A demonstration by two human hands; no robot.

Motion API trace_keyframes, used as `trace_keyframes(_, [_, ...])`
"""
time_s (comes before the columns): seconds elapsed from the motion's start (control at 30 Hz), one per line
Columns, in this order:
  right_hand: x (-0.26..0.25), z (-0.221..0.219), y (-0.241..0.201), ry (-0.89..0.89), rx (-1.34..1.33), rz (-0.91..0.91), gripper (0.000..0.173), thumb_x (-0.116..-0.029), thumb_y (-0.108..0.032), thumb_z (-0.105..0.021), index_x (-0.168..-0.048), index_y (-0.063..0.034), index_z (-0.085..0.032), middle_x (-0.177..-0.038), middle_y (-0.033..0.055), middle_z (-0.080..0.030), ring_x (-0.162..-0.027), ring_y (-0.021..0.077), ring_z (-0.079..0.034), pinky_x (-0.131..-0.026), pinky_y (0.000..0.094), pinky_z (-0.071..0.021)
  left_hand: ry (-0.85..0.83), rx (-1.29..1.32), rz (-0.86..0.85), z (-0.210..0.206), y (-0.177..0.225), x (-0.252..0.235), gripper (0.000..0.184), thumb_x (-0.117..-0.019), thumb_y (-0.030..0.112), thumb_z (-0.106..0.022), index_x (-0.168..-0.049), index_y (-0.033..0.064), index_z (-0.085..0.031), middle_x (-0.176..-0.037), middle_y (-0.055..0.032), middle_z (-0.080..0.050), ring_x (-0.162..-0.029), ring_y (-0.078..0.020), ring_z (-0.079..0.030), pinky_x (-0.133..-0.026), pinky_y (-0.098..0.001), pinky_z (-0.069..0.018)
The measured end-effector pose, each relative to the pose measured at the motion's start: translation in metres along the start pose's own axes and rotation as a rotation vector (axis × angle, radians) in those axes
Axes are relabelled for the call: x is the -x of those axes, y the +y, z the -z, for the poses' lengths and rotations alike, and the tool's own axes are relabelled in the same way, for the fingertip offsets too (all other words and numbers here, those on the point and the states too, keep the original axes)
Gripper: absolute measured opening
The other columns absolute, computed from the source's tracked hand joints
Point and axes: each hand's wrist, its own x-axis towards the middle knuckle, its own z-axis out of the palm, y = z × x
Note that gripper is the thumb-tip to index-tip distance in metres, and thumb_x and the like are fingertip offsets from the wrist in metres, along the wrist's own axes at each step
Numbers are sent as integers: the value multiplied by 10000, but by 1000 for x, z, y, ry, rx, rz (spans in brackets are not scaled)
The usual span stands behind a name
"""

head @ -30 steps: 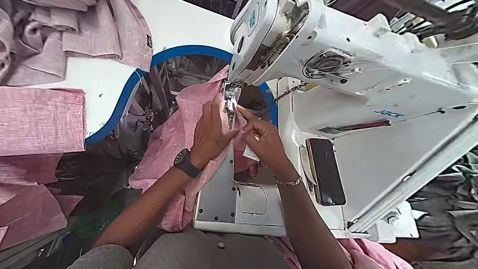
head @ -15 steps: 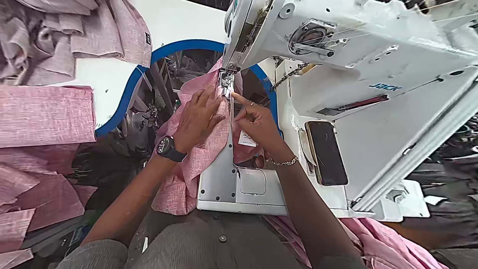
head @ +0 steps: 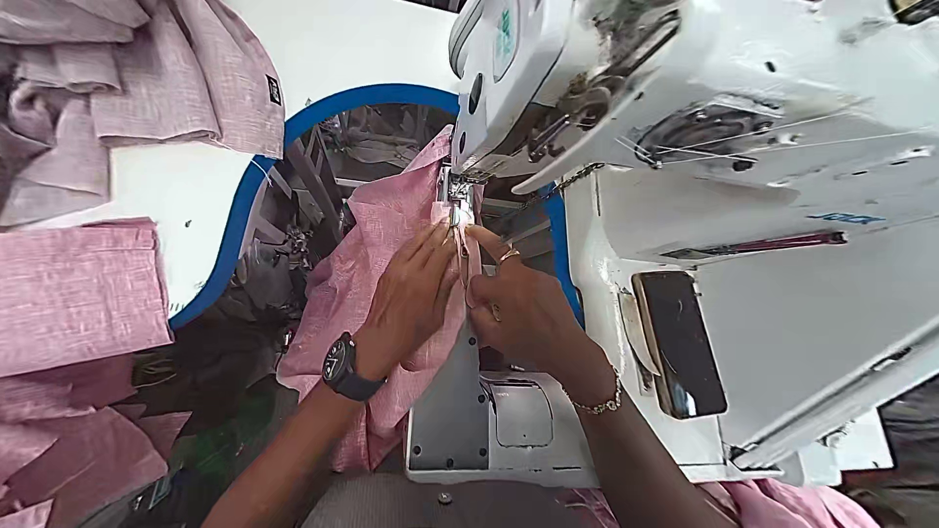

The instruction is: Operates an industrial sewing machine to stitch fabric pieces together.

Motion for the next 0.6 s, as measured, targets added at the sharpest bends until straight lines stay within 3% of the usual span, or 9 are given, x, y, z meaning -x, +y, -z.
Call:
trace_keyframes(0.1, [-1,0,2,34,-60,-11,199,-849,-169,-591,-663,-99,-614,-1435,190,-567,-612,167,-634,-481,356,-487,58,115,31,-6,0,5,433,-1026,223,-512,-1361,-41,-586,-1448,-193,-582,-1399,-297,-521,-1150,-423,-422])
trace_keyframes(0.2, [-2,3,2,35,-83,-12,204,-830,-166,-589,-639,-93,-598,-1423,187,-592,-660,175,-664,-514,358,-502,77,137,23,-9,-1,2,439,-1017,206,-524,-1373,-45,-573,-1444,-199,-581,-1407,-312,-510,-1151,-428,-425])
trace_keyframes(0.27, [-6,2,2,17,-164,-31,199,-833,-167,-596,-651,-86,-598,-1464,188,-562,-754,161,-686,-570,346,-526,92,142,25,-9,0,2,449,-1007,191,-538,-1385,-51,-548,-1449,-206,-576,-1399,-315,-520,-1135,-416,-442])
trace_keyframes(0.33, [-13,-1,4,-3,-352,-103,200,-851,-164,-624,-675,-71,-611,-1494,164,-535,-854,58,-659,-634,245,-533,104,161,12,-8,2,4,455,-983,133,-542,-1390,-70,-521,-1434,-230,-579,-1378,-335,-539,-1128,-417,-450])
trace_keyframes(0.4, [-21,-9,7,26,-585,-182,179,-827,-141,-675,-677,-76,-601,-1488,115,-543,-812,-63,-572,-620,134,-459,74,177,-2,-4,5,2,421,-968,45,-521,-1375,-63,-538,-1425,-251,-573,-1388,-359,-521,-1150,-434,-425])
trace_keyframes(0.43, [-23,-12,8,34,-655,-195,159,-824,-120,-700,-697,-78,-615,-1515,100,-522,-826,-78,-567,-636,118,-462,54,177,2,-3,5,0,396,-956,6,-527,-1346,-39,-575,-1428,-255,-566,-1389,-374,-515,-1144,-443,-430])
trace_keyframes(0.5, [-21,-16,5,104,-635,-187,128,-821,-114,-735,-725,-58,-671,-1496,123,-534,-730,-87,-497,-593,110,-410,32,165,16,-3,6,-2,342,-923,-16,-549,-1247,-5,-656,-1441,-259,-553,-1376,-393,-521,-1104,-449,-463])
trace_keyframes(0.6, [-15,-19,1,182,-607,-199,93,-840,-133,-739,-770,-72,-737,-1442,114,-593,-673,-116,-487,-573,90,-410,36,150,20,-2,5,-4,320,-914,-6,-550,-1208,-3,-678,-1446,-261,-550,-1376,-400,-519,-1095,-454,-470])
